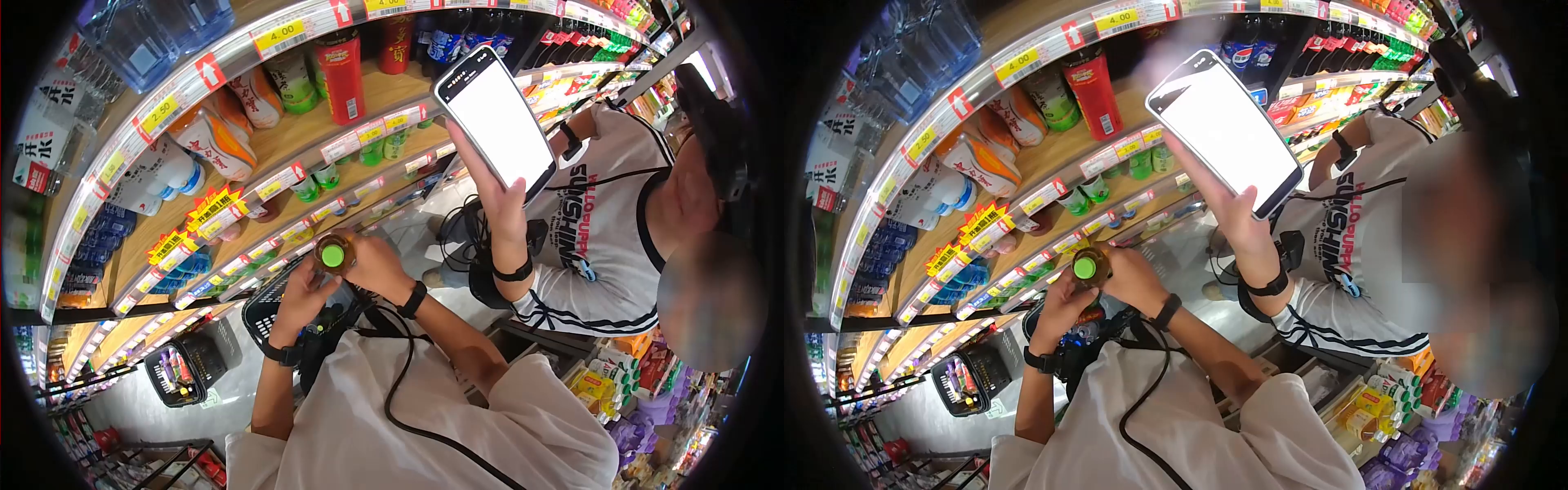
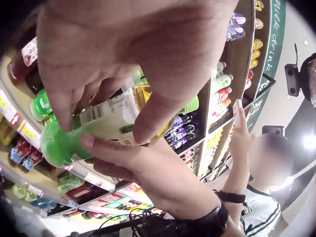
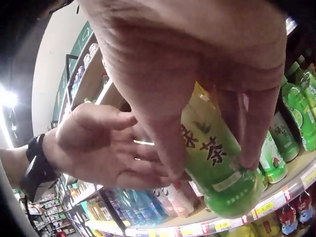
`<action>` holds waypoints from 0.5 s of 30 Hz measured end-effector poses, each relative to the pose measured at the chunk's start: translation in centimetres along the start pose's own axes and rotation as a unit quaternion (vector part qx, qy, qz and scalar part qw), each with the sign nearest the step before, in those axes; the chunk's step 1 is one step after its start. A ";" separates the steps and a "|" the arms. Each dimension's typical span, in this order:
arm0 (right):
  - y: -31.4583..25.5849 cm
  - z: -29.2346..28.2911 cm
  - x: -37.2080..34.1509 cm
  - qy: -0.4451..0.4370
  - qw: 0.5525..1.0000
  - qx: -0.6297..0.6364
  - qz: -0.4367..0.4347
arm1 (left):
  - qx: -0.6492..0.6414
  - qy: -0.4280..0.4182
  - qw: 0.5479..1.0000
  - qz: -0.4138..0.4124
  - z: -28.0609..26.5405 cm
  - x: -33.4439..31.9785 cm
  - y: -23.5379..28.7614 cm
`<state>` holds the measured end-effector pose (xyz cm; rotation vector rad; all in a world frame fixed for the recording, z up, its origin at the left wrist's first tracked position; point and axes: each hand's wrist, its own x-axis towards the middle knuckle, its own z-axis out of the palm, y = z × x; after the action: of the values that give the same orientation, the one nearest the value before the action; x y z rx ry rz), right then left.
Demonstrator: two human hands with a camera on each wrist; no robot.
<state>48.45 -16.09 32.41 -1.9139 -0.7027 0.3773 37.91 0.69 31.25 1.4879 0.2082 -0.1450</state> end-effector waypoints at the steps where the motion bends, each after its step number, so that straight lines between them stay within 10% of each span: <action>1: 0.1 0.1 0.1 0.010 1.000 -0.009 0.005 | -0.003 0.000 1.000 0.001 0.0 0.3 -0.4; 12: 5.9 1.7 3.5 0.091 0.993 0.033 0.067 | -0.027 0.013 0.999 0.014 0.8 5.9 -1.1; 15: 8.9 2.0 6.1 0.194 0.975 -0.055 -0.088 | -0.029 0.018 0.999 0.029 1.3 8.5 -1.0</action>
<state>54.82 -13.64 23.79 -1.9327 -0.6331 -0.1495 46.00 -0.42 28.41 1.4376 0.1974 -0.0648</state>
